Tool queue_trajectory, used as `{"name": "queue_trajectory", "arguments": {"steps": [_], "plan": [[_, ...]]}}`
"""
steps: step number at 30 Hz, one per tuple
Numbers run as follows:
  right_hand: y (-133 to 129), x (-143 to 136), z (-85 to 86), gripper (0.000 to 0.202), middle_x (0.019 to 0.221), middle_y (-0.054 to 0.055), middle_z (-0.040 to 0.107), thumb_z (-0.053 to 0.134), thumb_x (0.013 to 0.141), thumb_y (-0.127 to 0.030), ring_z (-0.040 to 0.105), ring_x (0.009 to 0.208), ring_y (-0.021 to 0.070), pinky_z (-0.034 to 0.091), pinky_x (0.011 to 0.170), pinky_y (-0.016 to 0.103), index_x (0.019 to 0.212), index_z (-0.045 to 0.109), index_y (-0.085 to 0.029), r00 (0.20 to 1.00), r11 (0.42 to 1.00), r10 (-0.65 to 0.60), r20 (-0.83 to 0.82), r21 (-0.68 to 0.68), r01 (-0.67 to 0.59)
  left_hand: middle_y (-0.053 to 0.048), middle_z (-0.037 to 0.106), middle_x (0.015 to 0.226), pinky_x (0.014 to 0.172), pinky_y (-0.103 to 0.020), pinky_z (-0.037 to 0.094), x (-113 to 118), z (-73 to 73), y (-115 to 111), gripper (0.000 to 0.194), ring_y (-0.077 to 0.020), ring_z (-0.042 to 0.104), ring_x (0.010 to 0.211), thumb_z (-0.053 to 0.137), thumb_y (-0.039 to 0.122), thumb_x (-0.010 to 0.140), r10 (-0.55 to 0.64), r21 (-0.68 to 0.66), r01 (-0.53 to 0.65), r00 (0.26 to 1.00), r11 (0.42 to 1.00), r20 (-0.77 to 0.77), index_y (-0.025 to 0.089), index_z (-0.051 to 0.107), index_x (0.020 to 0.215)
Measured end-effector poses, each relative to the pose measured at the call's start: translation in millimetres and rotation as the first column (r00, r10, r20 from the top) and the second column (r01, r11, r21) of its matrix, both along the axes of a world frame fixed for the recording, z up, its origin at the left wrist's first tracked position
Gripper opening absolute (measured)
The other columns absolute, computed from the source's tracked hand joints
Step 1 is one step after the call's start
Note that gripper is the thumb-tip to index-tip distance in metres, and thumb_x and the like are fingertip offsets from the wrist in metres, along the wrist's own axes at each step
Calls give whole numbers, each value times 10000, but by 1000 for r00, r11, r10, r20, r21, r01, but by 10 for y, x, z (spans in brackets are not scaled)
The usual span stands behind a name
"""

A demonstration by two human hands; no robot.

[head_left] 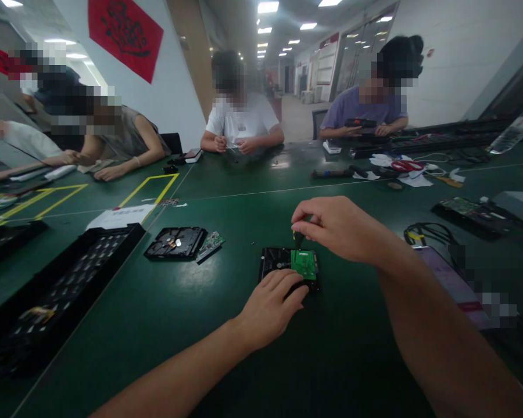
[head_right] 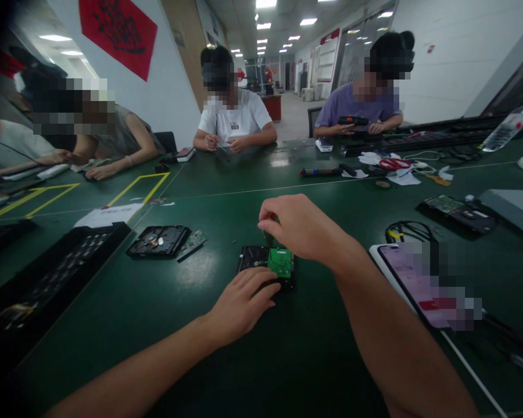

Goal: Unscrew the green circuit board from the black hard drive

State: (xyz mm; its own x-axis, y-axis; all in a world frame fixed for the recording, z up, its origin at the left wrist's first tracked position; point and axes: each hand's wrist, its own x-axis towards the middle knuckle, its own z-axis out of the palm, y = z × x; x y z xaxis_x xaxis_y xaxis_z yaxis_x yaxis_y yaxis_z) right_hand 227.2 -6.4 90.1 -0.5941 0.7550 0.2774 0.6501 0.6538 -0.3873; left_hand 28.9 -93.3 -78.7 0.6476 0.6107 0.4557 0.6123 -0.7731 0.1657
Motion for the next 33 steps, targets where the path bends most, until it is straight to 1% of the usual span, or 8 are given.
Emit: {"name": "queue_trajectory", "arguments": {"steps": [5, 9, 12, 15, 20, 24, 29, 33], "plan": [[31, -23, -3, 160, 934, 43, 792, 651, 978, -242, 681, 750, 159, 442, 727, 281, 967, 803, -195, 1000, 999, 9, 24, 39, -10, -162, 634, 1422, 1155, -541, 498, 55, -25, 38, 360, -350, 557, 1378, 625, 243, 1024, 191, 14, -190, 980, 982, -61, 165, 621, 1375], [44, -48, 5, 217, 881, 33, 796, 631, 1014, -299, 678, 745, 163, 422, 708, 283, 927, 804, -202, 999, 999, 34, 25, 21, -35, -169, 585, 1459, 1188, -594, 455, 53, -19, 74, 320, -381, 498, 1427, 663, 281, 1001, 269, 17, -269, 960, 963, -70, 196, 664, 1310], [43, -64, -3, 184, 883, 29, 804, 632, 1006, -261, 684, 749, 164, 424, 708, 279, 948, 797, -200, 999, 999, 43, 9, 11, -43, -184, 570, 1456, 1195, -607, 444, 53, -6, 112, 324, -381, 492, 1424, 681, 304, 994, 288, 15, -288, 956, 958, -54, 197, 670, 1300], [56, -75, -28, 164, 890, 37, 801, 627, 992, -233, 689, 757, 170, 427, 707, 279, 994, 787, -192, 1000, 1000, 4, 1, 22, -4, -178, 572, 1436, 1170, -612, 467, 74, -3, 176, 306, -376, 499, 1407, 669, 340, 1007, 303, 5, -303, 952, 953, -38, 208, 673, 1283], [154, -77, -81, 215, 1022, 85, 792, 572, 998, -197, 702, 904, 213, 457, 808, 308, 992, 786, -181, 999, 994, -23, 38, 110, 19, -176, 560, 1428, 1131, -618, 497, 172, -34, 313, 254, -380, 507, 1384, 653, 333, 1019, 383, -6, -383, 924, 924, -15, 202, 685, 1234], [217, -80, -107, 223, 1057, 87, 802, 556, 992, -173, 713, 940, 229, 475, 833, 325, 1027, 776, -189, 1000, 996, -18, -1, 84, 18, -160, 545, 1453, 1127, -634, 500, 210, -72, 364, 269, -381, 491, 1415, 667, 318, 1008, 430, -34, -429, 903, 903, 15, 230, 672, 1262], [225, -82, -131, 213, 930, 67, 788, 554, 992, -177, 700, 790, 195, 468, 765, 310, 1098, 739, -165, 997, 997, -75, -26, 6, 76, -195, 460, 1566, 1212, -653, 414, 157, -92, 341, 366, -404, 387, 1527, 652, 286, 997, 409, -41, -408, 912, 912, 10, 212, 640, 1356], [243, -76, -156, 176, 971, 62, 762, 570, 1010, -238, 666, 783, 176, 458, 776, 301, 1023, 739, -189, 999, 998, -25, -20, 64, 26, -196, 448, 1616, 1221, -664, 397, 139, -113, 339, 406, -401, 365, 1557, 622, 274, 1004, 387, -69, -386, 922, 920, 4, 225, 622, 1408]]}}
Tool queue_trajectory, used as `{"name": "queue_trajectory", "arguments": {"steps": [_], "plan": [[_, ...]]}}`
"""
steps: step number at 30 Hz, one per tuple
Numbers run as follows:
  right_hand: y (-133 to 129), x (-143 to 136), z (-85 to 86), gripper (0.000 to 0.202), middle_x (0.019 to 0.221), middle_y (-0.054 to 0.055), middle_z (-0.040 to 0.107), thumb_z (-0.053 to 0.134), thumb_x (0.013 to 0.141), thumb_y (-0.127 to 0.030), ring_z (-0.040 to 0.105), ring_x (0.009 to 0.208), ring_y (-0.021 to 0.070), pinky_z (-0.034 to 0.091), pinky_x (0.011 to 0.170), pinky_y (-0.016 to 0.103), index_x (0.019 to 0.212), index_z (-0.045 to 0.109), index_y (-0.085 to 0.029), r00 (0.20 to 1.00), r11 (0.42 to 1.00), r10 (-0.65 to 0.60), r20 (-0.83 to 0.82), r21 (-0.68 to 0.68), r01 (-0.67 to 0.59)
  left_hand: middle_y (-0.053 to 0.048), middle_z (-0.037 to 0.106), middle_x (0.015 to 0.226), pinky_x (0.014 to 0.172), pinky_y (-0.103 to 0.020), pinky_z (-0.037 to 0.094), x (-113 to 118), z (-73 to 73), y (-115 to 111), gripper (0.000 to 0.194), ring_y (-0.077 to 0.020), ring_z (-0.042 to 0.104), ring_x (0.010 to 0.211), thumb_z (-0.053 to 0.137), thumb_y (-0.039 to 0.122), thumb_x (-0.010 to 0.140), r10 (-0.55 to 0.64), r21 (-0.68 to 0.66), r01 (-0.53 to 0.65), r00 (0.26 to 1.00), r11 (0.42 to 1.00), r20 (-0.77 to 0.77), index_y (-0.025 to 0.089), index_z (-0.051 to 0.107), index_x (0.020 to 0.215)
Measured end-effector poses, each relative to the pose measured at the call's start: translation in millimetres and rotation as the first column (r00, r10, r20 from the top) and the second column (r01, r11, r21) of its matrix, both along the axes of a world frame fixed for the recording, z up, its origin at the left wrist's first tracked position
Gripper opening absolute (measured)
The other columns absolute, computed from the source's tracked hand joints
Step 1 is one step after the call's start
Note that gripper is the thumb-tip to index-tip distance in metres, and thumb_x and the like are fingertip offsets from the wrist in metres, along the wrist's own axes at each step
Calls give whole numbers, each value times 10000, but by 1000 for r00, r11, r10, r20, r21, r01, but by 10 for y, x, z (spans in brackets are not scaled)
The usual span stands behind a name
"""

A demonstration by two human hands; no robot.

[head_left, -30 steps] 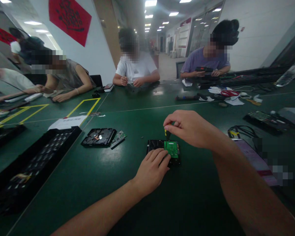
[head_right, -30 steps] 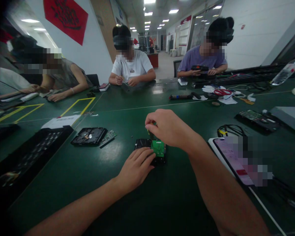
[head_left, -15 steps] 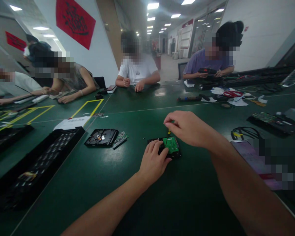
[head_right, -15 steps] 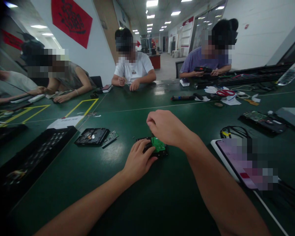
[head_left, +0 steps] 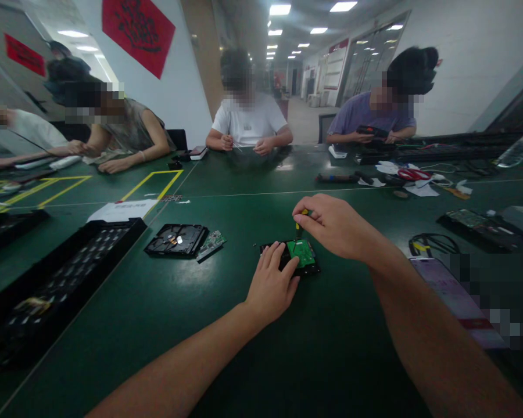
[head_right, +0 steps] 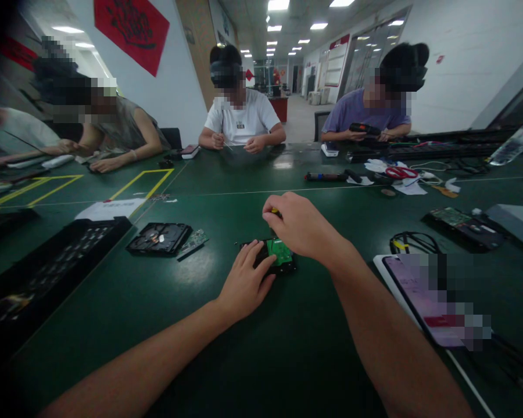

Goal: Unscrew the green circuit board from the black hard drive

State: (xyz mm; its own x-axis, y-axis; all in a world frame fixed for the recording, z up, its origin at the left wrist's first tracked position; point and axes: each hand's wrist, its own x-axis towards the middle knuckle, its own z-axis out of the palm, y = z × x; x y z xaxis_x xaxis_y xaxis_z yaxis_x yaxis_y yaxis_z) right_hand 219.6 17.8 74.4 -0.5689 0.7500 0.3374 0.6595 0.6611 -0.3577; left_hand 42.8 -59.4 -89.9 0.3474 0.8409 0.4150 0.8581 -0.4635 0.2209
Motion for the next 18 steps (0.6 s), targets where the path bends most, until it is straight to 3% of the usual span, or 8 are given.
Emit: {"name": "queue_trajectory", "arguments": {"steps": [4, 9, 13, 18], "plan": [[7, -2, -15, 173, 981, 60, 760, 570, 994, -204, 678, 872, 192, 459, 815, 301, 971, 742, -197, 999, 999, 38, -8, 17, -38, -186, 446, 1642, 1245, -671, 360, 2, -39, 23, 432, -390, 367, 1566, 616, 300, 1008, 7, -11, -7, 1000, 1000, 10, 228, 601, 1434], [-20, -18, -9, 272, 1017, 48, 788, 534, 968, -127, 695, 830, 179, 460, 763, 290, 1150, 723, -199, 998, 997, 37, -43, -63, -40, -190, 457, 1639, 1276, -653, 315, -1, -60, 38, 450, -377, 361, 1576, 588, 319, 1026, -3, -38, 3, 1000, 999, -4, 203, 569, 1460], [-18, -6, 0, 128, 898, 47, 772, 658, 960, -251, 673, 762, 183, 432, 721, 297, 1050, 722, -187, 1000, 998, -30, -8, -55, 30, -208, 466, 1622, 1291, -637, 296, -8, -49, 34, 465, -381, 355, 1578, 574, 324, 1035, -2, -55, 1, 1000, 998, -22, 162, 549, 1470], [-5, 21, 10, 160, 881, 46, 763, 736, 936, -352, 658, 755, 184, 418, 708, 296, 948, 718, -194, 998, 997, -66, 7, -39, 66, -208, 396, 1663, 1282, -644, 309, -19, -40, 21, 455, -394, 310, 1594, 590, 316, 1028, 8, -33, -8, 1000, 999, -2, 185, 555, 1462]]}}
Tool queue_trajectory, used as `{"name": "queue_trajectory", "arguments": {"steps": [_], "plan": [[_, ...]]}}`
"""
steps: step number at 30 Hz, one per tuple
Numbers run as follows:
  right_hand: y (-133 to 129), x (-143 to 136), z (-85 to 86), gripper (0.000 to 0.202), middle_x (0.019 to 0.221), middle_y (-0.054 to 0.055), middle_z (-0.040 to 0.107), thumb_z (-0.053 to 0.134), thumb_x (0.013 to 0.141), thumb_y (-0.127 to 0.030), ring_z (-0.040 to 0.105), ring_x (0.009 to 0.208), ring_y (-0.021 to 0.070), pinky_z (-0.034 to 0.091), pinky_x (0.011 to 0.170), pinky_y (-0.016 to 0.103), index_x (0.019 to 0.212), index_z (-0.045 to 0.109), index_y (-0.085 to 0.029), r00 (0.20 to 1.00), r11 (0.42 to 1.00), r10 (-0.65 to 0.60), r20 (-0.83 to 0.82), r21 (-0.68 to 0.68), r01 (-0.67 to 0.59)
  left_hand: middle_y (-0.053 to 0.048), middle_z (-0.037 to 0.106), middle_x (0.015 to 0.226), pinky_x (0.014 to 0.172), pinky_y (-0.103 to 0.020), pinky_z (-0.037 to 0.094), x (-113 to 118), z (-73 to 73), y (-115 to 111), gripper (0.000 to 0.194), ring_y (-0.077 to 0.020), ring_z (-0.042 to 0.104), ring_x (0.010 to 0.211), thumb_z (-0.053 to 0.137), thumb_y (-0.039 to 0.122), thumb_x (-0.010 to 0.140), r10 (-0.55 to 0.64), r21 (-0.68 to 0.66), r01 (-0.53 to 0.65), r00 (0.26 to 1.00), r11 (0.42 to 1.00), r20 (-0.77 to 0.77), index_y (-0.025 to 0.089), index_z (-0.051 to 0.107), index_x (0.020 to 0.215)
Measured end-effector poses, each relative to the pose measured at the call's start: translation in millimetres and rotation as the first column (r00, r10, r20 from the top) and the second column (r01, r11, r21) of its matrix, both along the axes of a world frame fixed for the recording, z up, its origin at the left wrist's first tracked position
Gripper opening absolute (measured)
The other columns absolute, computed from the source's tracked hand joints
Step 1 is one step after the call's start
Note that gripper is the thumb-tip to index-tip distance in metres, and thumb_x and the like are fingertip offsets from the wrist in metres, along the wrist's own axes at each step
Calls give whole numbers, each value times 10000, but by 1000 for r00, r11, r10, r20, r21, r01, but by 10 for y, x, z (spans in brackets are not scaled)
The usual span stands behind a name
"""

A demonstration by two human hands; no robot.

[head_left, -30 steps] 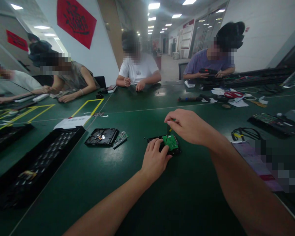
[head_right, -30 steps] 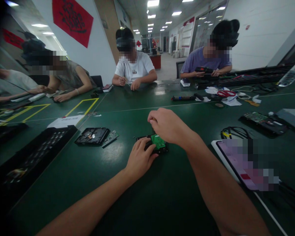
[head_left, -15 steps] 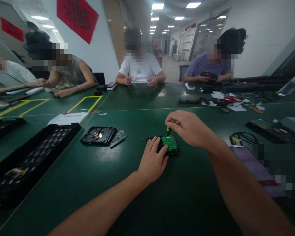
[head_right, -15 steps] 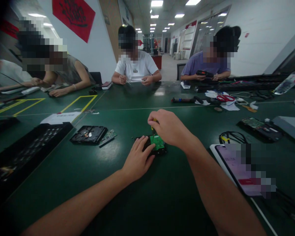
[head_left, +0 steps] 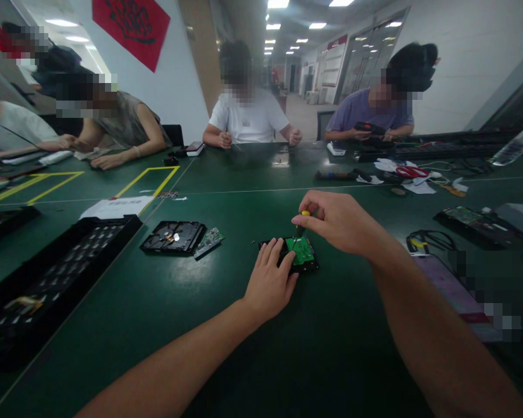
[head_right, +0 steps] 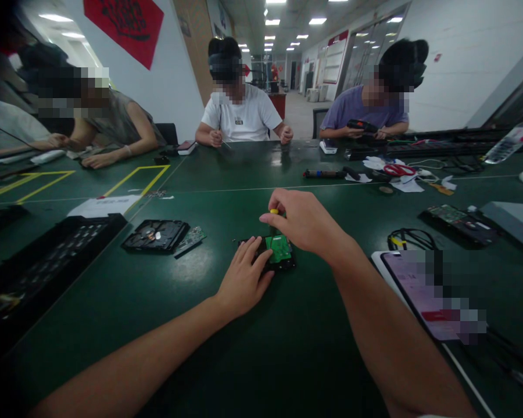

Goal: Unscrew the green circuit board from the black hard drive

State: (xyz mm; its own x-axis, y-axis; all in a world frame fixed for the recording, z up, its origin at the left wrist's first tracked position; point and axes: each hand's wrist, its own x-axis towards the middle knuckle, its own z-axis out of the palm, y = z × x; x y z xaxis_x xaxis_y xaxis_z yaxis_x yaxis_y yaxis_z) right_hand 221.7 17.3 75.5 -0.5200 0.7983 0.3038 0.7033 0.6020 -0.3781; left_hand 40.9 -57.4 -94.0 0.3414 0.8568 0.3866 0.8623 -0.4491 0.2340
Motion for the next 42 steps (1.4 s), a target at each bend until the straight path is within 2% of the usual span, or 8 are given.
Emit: {"name": "queue_trajectory", "arguments": {"steps": [7, 12, 15, 21, 29, 34, 37, 42], "plan": [[6, -24, 0, 160, 1061, 77, 784, 702, 960, -293, 685, 796, 179, 460, 766, 301, 1049, 788, -194, 999, 999, 31, -30, 30, -30, -201, 287, 1714, 1263, -710, 280, 1, -23, -8, 427, -446, 224, 1615, 621, 352, 1020, 51, -12, -50, 998, 999, 33, 216, 584, 1423], [-41, -62, 41, 251, 923, 49, 794, 587, 1034, -304, 688, 729, 157, 447, 726, 280, 965, 801, -193, 999, 999, 39, -25, -31, -40, -185, 280, 1722, 1269, -696, 274, 3, -18, -4, 485, -447, 187, 1627, 608, 422, 1026, 66, -54, -65, 998, 996, 3, 237, 537, 1469], [-80, -62, 50, 202, 928, 50, 798, 596, 1014, -251, 701, 726, 162, 454, 730, 281, 1064, 779, -180, 998, 998, 34, -51, -55, -37, -183, 264, 1732, 1286, -679, 247, 10, 10, -11, 482, -445, 180, 1631, 571, 454, 1043, 70, -79, -72, 997, 994, -24, 239, 533, 1474], [-59, -66, 12, 162, 951, 70, 795, 591, 1004, -214, 705, 824, 207, 442, 768, 309, 1047, 741, -172, 1000, 1000, -24, 9, 20, 24, -169, 281, 1721, 1297, -657, 242, -10, 8, -7, 472, -431, 195, 1629, 562, 450, 1052, 70, -85, -71, 997, 994, -18, 251, 544, 1479], [-53, -85, -8, 332, 835, 97, 769, 655, 1003, -499, 682, 749, 247, 381, 671, 337, 895, 715, -191, 960, 967, -249, 130, 87, 239, -117, 170, 1767, 1275, -691, 255, -28, -21, -3, 438, -457, 153, 1632, 544, 404, 1072, 35, -79, -36, 999, 996, -15, 329, 538, 1504], [-30, -63, -15, 157, 937, 87, 788, 654, 1008, -305, 700, 847, 234, 425, 741, 329, 952, 737, -184, 991, 989, -105, 87, 109, 95, -118, 155, 1779, 1271, -692, 258, -27, -21, -3, 464, -462, 149, 1632, 543, 385, 1073, 35, -78, -38, 998, 996, -43, 325, 513, 1533], [-12, -63, -16, 133, 987, 106, 796, 627, 994, -199, 708, 900, 243, 453, 803, 342, 981, 754, -160, 992, 991, -89, 91, 113, 78, -126, 151, 1780, 1266, -704, 256, -40, -23, 0, 488, -468, 139, 1632, 551, 363, 1065, 20, -83, -25, 998, 996, -57, 317, 493, 1548], [-4, -81, -11, 211, 1003, 110, 801, 582, 1016, -214, 712, 964, 263, 464, 845, 358, 992, 787, -167, 993, 988, -58, 101, 148, 42, -149, 154, 1771, 1266, -708, 243, -49, -21, 0, 495, -488, 133, 1628, 561, 354, 1059, 6, -87, -12, 998, 996, -62, 311, 494, 1547]]}}
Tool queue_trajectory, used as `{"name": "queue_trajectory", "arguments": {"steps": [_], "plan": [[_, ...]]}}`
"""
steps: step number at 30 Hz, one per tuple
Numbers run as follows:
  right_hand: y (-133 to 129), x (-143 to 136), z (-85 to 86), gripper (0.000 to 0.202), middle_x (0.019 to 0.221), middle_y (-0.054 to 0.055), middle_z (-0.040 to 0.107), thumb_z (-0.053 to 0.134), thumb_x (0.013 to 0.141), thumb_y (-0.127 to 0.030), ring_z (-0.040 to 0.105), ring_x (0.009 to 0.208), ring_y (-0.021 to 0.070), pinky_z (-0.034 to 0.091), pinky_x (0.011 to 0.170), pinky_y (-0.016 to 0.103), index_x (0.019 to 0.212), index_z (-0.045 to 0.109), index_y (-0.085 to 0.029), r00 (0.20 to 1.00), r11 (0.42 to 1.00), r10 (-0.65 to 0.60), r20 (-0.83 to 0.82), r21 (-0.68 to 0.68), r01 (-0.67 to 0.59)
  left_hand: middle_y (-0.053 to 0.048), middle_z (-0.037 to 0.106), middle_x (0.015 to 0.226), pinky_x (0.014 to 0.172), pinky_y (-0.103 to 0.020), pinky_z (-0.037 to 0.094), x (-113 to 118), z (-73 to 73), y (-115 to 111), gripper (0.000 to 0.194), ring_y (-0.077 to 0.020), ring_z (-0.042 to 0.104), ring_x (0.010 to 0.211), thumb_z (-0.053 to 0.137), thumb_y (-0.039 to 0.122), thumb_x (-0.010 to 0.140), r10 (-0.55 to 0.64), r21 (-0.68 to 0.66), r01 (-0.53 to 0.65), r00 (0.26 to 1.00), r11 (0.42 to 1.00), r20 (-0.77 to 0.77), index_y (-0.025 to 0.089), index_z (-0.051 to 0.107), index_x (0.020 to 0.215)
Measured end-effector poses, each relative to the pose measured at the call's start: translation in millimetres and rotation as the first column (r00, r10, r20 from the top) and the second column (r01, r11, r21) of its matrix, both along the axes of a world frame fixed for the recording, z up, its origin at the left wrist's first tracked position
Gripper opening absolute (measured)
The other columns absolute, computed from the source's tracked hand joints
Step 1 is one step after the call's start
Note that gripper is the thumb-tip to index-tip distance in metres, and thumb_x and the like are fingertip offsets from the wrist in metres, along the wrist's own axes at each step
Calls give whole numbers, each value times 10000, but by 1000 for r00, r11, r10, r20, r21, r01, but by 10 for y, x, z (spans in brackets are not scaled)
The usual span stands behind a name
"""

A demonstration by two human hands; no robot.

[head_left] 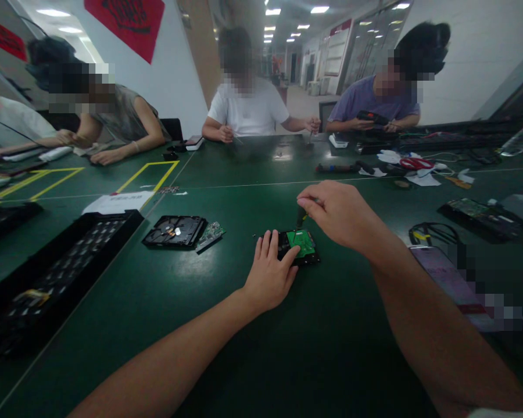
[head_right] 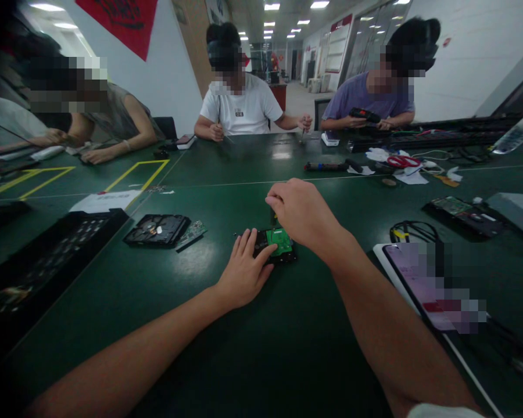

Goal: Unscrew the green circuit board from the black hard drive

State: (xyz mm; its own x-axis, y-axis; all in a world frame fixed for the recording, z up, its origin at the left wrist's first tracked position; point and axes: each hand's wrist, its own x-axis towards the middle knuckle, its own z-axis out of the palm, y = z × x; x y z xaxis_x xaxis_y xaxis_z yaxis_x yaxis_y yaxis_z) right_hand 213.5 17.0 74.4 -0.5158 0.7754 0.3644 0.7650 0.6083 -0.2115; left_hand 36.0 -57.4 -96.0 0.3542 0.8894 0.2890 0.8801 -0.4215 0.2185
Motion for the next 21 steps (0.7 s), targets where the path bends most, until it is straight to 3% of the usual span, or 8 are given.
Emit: {"name": "queue_trajectory", "arguments": {"steps": [7, 11, 17, 21], "plan": [[-66, -14, 18, 213, 970, 59, 807, 579, 1008, -195, 718, 753, 179, 466, 758, 308, 1105, 768, -175, 993, 993, 36, -108, -111, -48, -159, 198, 1757, 1274, -699, 235, 15, 8, -3, 474, -481, 146, 1628, 528, 355, 1075, 11, -6, -11, 1000, 1000, -5, 309, 499, 1546], [-81, -14, 20, 182, 935, 66, 801, 589, 994, -174, 727, 802, 202, 462, 764, 312, 1084, 747, -168, 996, 994, 14, -90, -107, -24, -145, 204, 1760, 1278, -693, 239, 13, 11, -2, 464, -465, 141, 1633, 502, 384, 1087, 14, -4, -14, 1000, 1000, -7, 307, 501, 1545], [-65, 5, 23, 207, 901, 89, 782, 668, 997, -374, 696, 802, 240, 427, 718, 336, 944, 727, -183, 994, 993, -103, -23, -63, 101, -124, 195, 1772, 1270, -697, 261, 12, 13, 1, 473, -447, 134, 1640, 521, 381, 1081, 26, -1, -26, 1000, 1000, -15, 323, 492, 1550], [-56, 9, 29, 144, 952, 80, 786, 658, 992, -302, 689, 842, 228, 434, 760, 332, 963, 745, -191, 999, 999, -19, -26, -46, 18, -135, 204, 1769, 1269, -697, 260, 14, 15, -1, 462, -451, 143, 1638, 515, 369, 1084, 23, -1, -23, 1000, 1000, -10, 318, 500, 1543]]}}
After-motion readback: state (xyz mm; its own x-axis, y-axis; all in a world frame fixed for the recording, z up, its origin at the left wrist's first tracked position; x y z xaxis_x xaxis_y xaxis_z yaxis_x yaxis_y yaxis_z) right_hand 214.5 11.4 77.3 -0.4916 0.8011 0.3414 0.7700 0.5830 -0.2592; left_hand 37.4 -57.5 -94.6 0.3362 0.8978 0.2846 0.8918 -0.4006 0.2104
